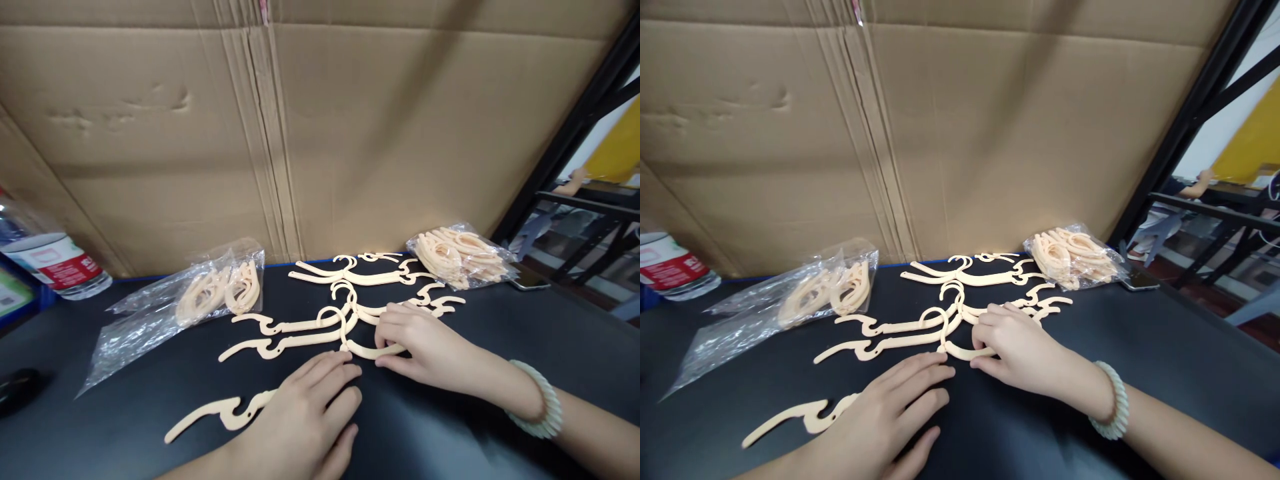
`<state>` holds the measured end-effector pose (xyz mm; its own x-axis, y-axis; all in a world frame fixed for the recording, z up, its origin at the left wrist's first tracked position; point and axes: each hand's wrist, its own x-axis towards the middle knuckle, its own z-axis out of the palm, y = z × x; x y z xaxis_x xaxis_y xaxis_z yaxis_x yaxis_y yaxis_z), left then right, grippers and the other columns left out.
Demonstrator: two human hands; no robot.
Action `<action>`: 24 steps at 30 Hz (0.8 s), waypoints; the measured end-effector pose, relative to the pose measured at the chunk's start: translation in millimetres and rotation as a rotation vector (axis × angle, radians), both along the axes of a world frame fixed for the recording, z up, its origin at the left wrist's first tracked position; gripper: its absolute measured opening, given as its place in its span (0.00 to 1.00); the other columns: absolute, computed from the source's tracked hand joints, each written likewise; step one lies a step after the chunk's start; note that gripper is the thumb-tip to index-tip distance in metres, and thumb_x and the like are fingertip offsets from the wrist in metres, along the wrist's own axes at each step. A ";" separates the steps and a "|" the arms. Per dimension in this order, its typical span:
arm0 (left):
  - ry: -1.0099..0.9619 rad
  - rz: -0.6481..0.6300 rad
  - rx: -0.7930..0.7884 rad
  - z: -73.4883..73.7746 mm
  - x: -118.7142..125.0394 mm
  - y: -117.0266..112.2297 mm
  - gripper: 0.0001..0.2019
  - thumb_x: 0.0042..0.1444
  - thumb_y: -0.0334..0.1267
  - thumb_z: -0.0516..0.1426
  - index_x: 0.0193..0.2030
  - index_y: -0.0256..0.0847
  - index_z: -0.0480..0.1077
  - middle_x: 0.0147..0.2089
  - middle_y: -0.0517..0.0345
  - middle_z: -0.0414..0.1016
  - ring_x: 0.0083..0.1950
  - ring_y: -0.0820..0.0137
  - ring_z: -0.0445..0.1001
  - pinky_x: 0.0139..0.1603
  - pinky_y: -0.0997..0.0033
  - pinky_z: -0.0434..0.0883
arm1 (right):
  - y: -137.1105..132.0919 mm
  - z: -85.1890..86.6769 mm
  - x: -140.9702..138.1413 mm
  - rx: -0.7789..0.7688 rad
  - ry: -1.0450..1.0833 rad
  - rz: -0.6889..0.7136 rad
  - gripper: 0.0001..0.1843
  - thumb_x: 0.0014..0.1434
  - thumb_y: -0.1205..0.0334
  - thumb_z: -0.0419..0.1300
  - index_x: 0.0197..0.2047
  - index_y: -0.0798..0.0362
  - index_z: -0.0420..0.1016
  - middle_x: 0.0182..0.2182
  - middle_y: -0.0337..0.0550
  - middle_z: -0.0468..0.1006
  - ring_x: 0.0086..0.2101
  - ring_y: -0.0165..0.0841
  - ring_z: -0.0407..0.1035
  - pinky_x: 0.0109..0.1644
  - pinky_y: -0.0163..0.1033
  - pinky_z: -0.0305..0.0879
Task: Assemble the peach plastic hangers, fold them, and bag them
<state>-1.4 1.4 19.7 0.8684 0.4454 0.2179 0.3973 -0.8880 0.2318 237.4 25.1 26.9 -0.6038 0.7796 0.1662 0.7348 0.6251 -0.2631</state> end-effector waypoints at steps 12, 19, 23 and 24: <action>-0.092 0.176 0.016 -13.9 -4.8 1.7 0.16 0.55 0.35 0.56 0.52 0.41 0.71 0.60 0.41 0.71 0.61 0.44 0.66 0.62 0.41 0.58 | 18.5 -2.9 20.8 0.129 -0.032 -0.113 0.09 0.57 0.62 0.64 0.28 0.53 0.70 0.28 0.40 0.74 0.33 0.35 0.65 0.38 0.41 0.58; -0.075 0.238 0.023 -20.2 -7.0 1.9 0.18 0.57 0.37 0.55 0.55 0.41 0.68 0.65 0.42 0.65 0.65 0.45 0.61 0.64 0.42 0.54 | 27.3 -13.7 25.1 0.169 0.087 -0.116 0.07 0.59 0.66 0.61 0.43 0.53 0.72 0.41 0.47 0.74 0.44 0.40 0.68 0.47 0.45 0.65; -0.075 0.247 0.007 -21.5 -7.6 1.7 0.19 0.57 0.38 0.56 0.56 0.42 0.68 0.66 0.42 0.63 0.66 0.45 0.59 0.65 0.41 0.54 | 29.4 -16.7 24.3 0.119 0.076 -0.130 0.09 0.60 0.68 0.59 0.46 0.53 0.72 0.43 0.48 0.75 0.45 0.40 0.68 0.49 0.47 0.66; -0.076 0.246 0.003 -21.9 -7.8 1.9 0.19 0.57 0.38 0.56 0.56 0.43 0.68 0.66 0.42 0.63 0.66 0.45 0.59 0.65 0.40 0.54 | 30.0 -17.2 24.3 0.114 0.068 -0.134 0.09 0.60 0.68 0.59 0.45 0.54 0.72 0.42 0.48 0.75 0.45 0.40 0.68 0.49 0.47 0.66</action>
<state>-9.1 3.3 -2.2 0.7147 0.6407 0.2804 0.5833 -0.7673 0.2666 261.7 55.0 9.8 -0.4804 0.8260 0.2950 0.7962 0.5518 -0.2483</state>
